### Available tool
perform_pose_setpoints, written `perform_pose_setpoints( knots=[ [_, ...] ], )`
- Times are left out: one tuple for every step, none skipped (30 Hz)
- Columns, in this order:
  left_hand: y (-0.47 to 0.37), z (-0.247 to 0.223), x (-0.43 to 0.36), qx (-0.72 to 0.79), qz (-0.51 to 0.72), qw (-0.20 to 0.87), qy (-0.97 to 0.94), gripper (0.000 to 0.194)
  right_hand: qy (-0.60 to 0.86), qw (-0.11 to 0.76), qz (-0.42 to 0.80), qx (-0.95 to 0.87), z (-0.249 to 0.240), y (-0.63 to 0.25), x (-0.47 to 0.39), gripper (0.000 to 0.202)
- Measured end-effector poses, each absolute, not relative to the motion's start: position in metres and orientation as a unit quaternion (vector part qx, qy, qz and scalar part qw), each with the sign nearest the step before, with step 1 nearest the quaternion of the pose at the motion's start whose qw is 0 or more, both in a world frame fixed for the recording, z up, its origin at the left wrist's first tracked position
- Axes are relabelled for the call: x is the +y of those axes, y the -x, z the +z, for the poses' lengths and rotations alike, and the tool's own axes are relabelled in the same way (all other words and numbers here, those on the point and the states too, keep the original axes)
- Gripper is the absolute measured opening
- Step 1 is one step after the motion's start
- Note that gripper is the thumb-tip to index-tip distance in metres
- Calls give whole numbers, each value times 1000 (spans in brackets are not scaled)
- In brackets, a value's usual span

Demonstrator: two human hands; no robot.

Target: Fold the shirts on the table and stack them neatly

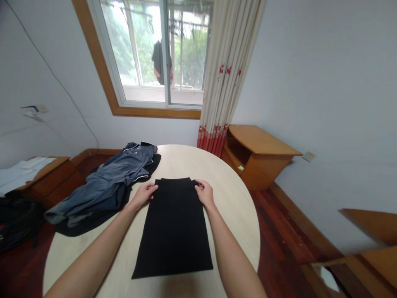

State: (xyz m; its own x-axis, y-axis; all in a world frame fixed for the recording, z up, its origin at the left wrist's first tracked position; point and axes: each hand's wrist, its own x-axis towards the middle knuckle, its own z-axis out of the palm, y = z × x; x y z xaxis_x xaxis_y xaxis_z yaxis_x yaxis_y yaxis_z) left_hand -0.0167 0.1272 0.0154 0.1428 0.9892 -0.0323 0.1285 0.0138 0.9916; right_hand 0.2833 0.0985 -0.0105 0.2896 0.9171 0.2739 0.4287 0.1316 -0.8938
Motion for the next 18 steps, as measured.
perform_pose_setpoints(
  knots=[
    [18, 16, 124, 491, 435, 510, -557, 50, 606, 520, 238, -552, -9, -282, 98, 34],
    [19, 16, 122, 482, 447, 512, -553, 51, 597, 524, 241, -558, -8, -281, 97, 31],
    [20, 16, 121, 473, 460, 514, -549, 51, 588, 527, 242, -564, -7, -280, 97, 29],
    [21, 16, 119, 465, 470, 516, -544, 50, 582, 528, 243, -569, -7, -280, 96, 27],
    [21, 15, 119, 458, 478, 518, -542, 50, 579, 526, 243, -574, -7, -279, 96, 26],
    [22, 14, 118, 453, 481, 519, -542, 50, 579, 521, 242, -578, -7, -279, 96, 25],
    [22, 13, 118, 450, 481, 519, -545, 49, 581, 515, 242, -582, -7, -278, 97, 25],
    [21, 12, 118, 446, 480, 520, -547, 49, 583, 511, 241, -584, -8, -278, 97, 25],
    [20, 11, 118, 443, 478, 523, -549, 49, 583, 510, 238, -586, -8, -278, 98, 25],
    [20, 11, 117, 441, 477, 525, -549, 50, 582, 514, 233, -585, -8, -278, 98, 26],
    [19, 11, 116, 440, 478, 526, -548, 50, 579, 522, 229, -583, -7, -278, 98, 26],
    [18, 10, 115, 440, 480, 526, -546, 51, 575, 532, 228, -578, -6, -278, 98, 27],
    [17, 11, 114, 443, 484, 524, -544, 51, 570, 543, 232, -572, -5, -277, 98, 28],
    [16, 11, 113, 445, 488, 520, -541, 52, 563, 554, 241, -563, -3, -276, 97, 30],
    [15, 12, 112, 446, 493, 520, -537, 54, 556, 564, 257, -554, -1, -275, 96, 33],
    [15, 13, 112, 445, 497, 523, -531, 55, 549, 572, 278, -543, 0, -274, 95, 37],
    [14, 14, 111, 442, 497, 533, -524, 56, 541, 577, 304, -531, 2, -273, 94, 43],
    [13, 16, 111, 439, 496, 544, -516, 57, 534, 577, 337, -518, 4, -272, 93, 49]
  ],
)
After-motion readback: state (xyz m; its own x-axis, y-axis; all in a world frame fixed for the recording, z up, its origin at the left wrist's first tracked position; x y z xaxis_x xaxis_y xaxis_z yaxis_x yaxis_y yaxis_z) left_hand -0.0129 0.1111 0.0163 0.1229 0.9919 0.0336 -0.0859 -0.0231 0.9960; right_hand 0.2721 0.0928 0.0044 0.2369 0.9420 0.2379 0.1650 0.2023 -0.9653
